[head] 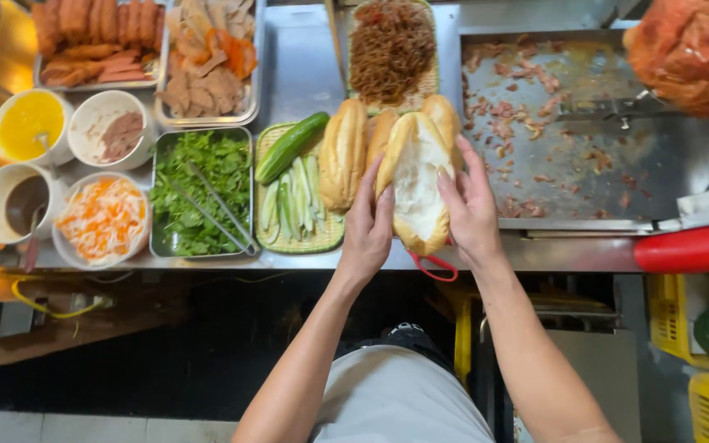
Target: Preparing multiple Vietnamese banh mi sandwiches by adding pate, sauces, meats, and vegetables.
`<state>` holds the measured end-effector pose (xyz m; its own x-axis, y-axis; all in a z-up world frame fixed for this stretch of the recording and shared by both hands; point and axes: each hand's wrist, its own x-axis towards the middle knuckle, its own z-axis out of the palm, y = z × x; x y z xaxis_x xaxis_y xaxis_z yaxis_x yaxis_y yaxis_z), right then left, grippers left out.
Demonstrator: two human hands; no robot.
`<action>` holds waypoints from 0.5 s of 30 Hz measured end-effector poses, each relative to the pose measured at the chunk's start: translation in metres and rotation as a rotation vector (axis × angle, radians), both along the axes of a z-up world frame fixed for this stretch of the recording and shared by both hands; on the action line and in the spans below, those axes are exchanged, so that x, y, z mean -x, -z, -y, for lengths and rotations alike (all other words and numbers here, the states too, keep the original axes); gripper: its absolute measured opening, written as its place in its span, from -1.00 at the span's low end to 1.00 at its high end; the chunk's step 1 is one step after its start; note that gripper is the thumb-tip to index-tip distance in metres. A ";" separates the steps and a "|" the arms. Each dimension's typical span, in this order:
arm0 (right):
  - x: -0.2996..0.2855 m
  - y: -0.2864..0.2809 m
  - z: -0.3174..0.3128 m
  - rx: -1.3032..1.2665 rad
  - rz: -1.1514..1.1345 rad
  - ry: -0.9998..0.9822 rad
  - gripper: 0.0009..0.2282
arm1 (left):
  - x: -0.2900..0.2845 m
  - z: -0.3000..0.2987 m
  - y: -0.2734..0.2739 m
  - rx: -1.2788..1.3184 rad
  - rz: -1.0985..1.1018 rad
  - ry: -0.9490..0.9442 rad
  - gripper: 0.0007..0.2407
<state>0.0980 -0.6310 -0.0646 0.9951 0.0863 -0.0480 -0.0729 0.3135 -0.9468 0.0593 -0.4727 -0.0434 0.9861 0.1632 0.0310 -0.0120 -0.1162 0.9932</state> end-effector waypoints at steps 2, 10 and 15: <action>0.004 -0.016 -0.023 0.083 0.094 -0.050 -0.49 | 0.008 -0.019 0.006 -0.026 0.137 -0.020 -0.58; 0.034 -0.040 -0.138 0.700 0.589 -0.044 -0.68 | 0.057 -0.123 -0.018 -0.372 0.299 -0.137 -0.66; 0.061 -0.034 -0.231 0.838 0.604 -0.228 -0.67 | 0.099 -0.216 -0.021 -0.284 0.204 -0.266 -0.55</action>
